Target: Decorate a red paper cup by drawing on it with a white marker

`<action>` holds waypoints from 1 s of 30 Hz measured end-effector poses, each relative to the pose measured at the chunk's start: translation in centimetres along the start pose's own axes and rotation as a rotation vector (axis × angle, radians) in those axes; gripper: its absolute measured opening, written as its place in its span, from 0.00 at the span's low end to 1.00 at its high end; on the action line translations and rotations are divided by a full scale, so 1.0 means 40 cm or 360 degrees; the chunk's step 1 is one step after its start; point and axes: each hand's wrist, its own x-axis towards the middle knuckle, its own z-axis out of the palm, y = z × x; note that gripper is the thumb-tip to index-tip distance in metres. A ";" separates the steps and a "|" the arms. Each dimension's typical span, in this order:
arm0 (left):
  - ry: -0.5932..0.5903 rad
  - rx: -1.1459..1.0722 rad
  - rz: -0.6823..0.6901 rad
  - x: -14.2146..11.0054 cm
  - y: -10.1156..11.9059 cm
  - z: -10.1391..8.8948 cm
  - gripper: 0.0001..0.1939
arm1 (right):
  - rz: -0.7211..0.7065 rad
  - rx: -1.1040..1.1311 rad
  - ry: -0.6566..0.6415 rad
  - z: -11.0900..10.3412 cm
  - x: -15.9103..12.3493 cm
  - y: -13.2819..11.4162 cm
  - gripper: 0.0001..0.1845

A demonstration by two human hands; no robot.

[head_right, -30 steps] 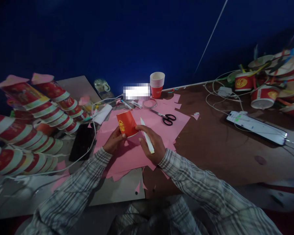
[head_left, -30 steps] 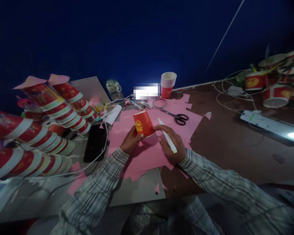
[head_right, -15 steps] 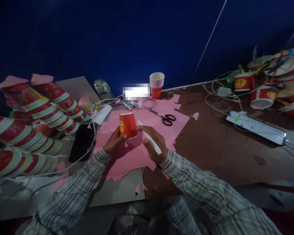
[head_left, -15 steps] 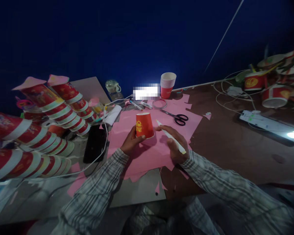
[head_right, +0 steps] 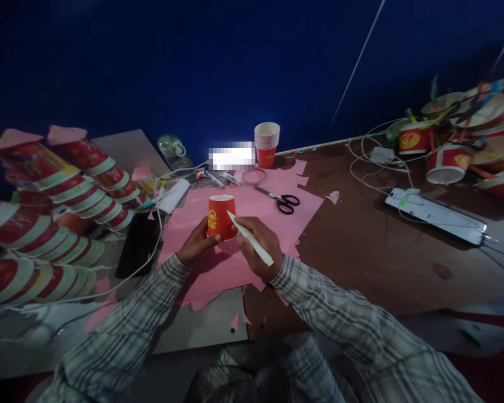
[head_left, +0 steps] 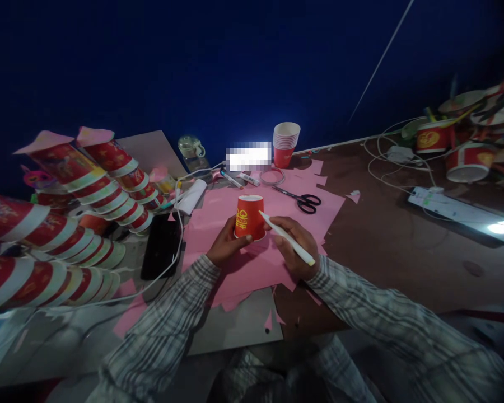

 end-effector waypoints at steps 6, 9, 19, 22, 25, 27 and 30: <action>-0.0022 0.0035 -0.0007 -0.001 0.002 0.001 0.34 | -0.0032 0.0012 -0.0002 0.000 0.001 0.006 0.15; -0.0023 0.0012 -0.0009 -0.001 0.002 0.002 0.34 | -0.0024 0.0005 0.0000 0.001 0.001 0.007 0.14; -0.0033 0.0039 0.0034 -0.002 0.000 0.001 0.32 | 0.0002 -0.0006 0.0013 0.005 -0.001 0.012 0.14; -0.0040 0.0030 0.0053 -0.001 -0.003 0.000 0.31 | 0.0003 -0.0006 0.0011 0.005 -0.002 0.014 0.14; -0.0040 0.0039 0.0053 0.000 -0.005 0.000 0.31 | 0.0010 -0.0016 0.0000 0.004 -0.001 0.015 0.15; -0.0036 0.0052 0.0047 0.001 -0.005 0.000 0.31 | 0.0010 -0.0021 -0.0012 0.004 -0.001 0.015 0.15; -0.0038 0.0053 0.0042 0.001 -0.003 0.001 0.32 | 0.0011 -0.0022 -0.0023 0.003 0.000 0.014 0.15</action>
